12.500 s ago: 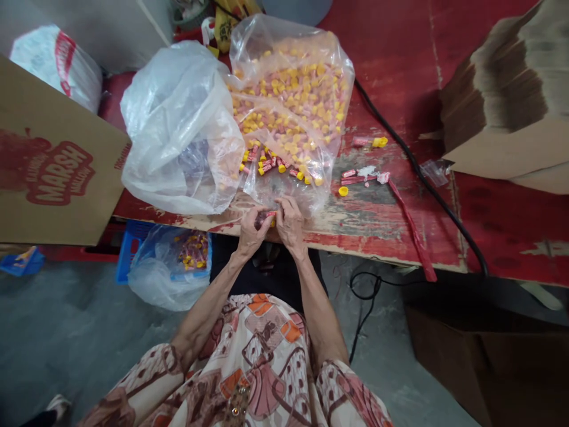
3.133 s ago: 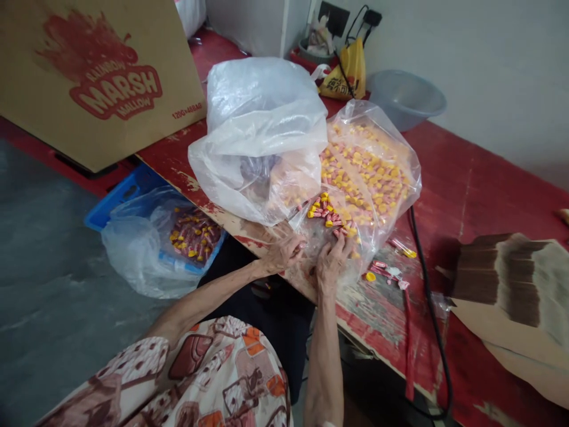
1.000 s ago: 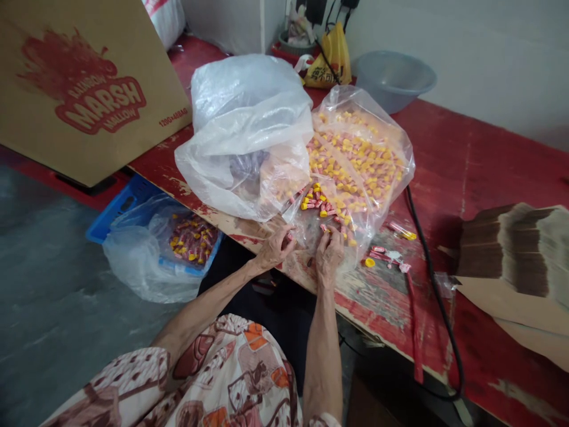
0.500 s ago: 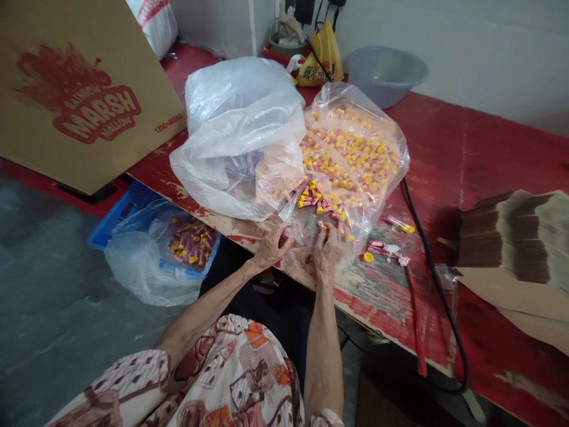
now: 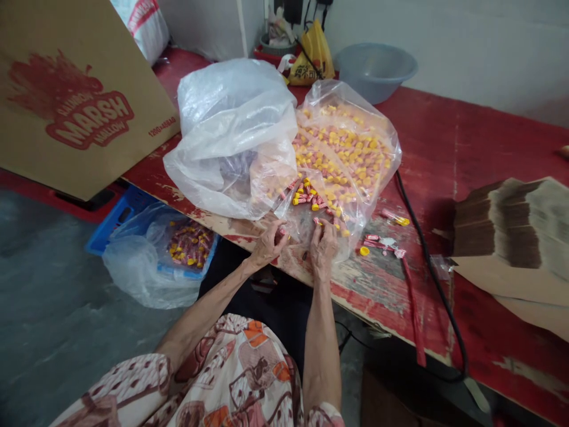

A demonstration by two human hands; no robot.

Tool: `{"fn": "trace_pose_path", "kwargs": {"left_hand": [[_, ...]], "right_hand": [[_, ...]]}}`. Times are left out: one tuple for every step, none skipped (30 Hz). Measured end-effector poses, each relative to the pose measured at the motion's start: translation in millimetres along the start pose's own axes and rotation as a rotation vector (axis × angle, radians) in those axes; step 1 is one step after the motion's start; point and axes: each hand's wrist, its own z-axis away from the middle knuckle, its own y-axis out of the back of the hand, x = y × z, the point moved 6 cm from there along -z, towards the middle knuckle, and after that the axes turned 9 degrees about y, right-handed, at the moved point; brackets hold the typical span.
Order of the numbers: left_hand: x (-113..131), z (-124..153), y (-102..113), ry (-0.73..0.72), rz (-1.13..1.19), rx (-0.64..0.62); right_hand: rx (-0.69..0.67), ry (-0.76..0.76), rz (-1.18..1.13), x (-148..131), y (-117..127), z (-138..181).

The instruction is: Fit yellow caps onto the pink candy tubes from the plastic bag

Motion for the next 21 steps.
{"fn": "trace_pose_path", "kwargs": {"left_hand": [[0.2, 0.0, 0.2, 0.001, 0.003, 0.003], [0.6, 0.0, 0.3, -0.004, 0.007, 0.005], [1.1, 0.0, 0.4, -0.011, 0.011, 0.006], [1.5, 0.0, 0.3, -0.018, 0.011, 0.006], [1.7, 0.0, 0.2, -0.022, 0.007, 0.006], [1.6, 0.0, 0.1, -0.022, -0.002, 0.006], [1.4, -0.1, 0.0, -0.019, -0.013, 0.008], [1.3, -0.1, 0.1, -0.015, -0.024, 0.012], [1.3, -0.1, 0.3, -0.012, -0.031, 0.016], [1.6, -0.2, 0.6, -0.012, -0.034, 0.021], [2.2, -0.2, 0.9, -0.017, -0.032, 0.025], [3.1, -0.2, 1.2, -0.025, -0.026, 0.027], [4.1, -0.3, 1.6, -0.035, -0.018, 0.029], [5.1, -0.4, 2.0, -0.044, -0.009, 0.031], [5.9, -0.5, 2.5, -0.053, -0.003, 0.035], [6.4, -0.7, 2.8, -0.059, 0.001, 0.038], [6.5, -0.8, 2.9, -0.061, 0.001, 0.04], [6.3, -0.8, 2.8, -0.059, -0.003, 0.04], [5.7, -0.9, 2.5, -0.054, -0.008, 0.037], [5.0, -0.8, 2.0, -0.048, -0.013, 0.032], [4.2, -0.8, 1.4, -0.042, -0.016, 0.025]], "right_hand": [[0.003, -0.001, -0.003, -0.1, 0.1, 0.1], [0.008, -0.001, -0.008, -0.4, 0.4, 0.2], [0.013, -0.002, -0.013, -0.8, 0.8, 0.4], [0.016, -0.002, -0.018, -1.3, 1.2, 0.4], [0.017, -0.003, -0.022, -1.8, 1.5, 0.4], [0.014, -0.003, -0.024, -2.2, 1.8, 0.3], [0.01, -0.003, -0.024, -2.4, 2.1, 0.2], [0.003, -0.004, -0.024, -2.4, 2.3, -0.1], [-0.004, -0.005, -0.023, -2.3, 2.4, -0.3], [-0.01, -0.007, -0.022, -1.9, 2.5, -0.5], [-0.015, -0.009, -0.021, -1.5, 2.6, -0.7], [-0.018, -0.008, -0.02, -1.0, 2.7, -0.9], [-0.019, -0.006, -0.02, -0.7, 2.7, -1.1], [-0.019, -0.003, -0.02, -0.4, 2.6, -1.2], [-0.019, -0.001, -0.02, -0.2, 2.4, -1.4], [-0.019, 0.0, -0.02, 0.0, 2.2, -1.4], [-0.019, -0.002, -0.021, 0.0, 2.0, -1.5], [-0.018, -0.004, -0.022, -0.2, 1.8, -1.5], [-0.018, -0.006, -0.022, -0.5, 1.7, -1.5], [-0.014, -0.007, -0.022, -1.1, 1.9, -1.5], [-0.01, -0.007, -0.022, -1.9, 2.2, -1.5]]}}
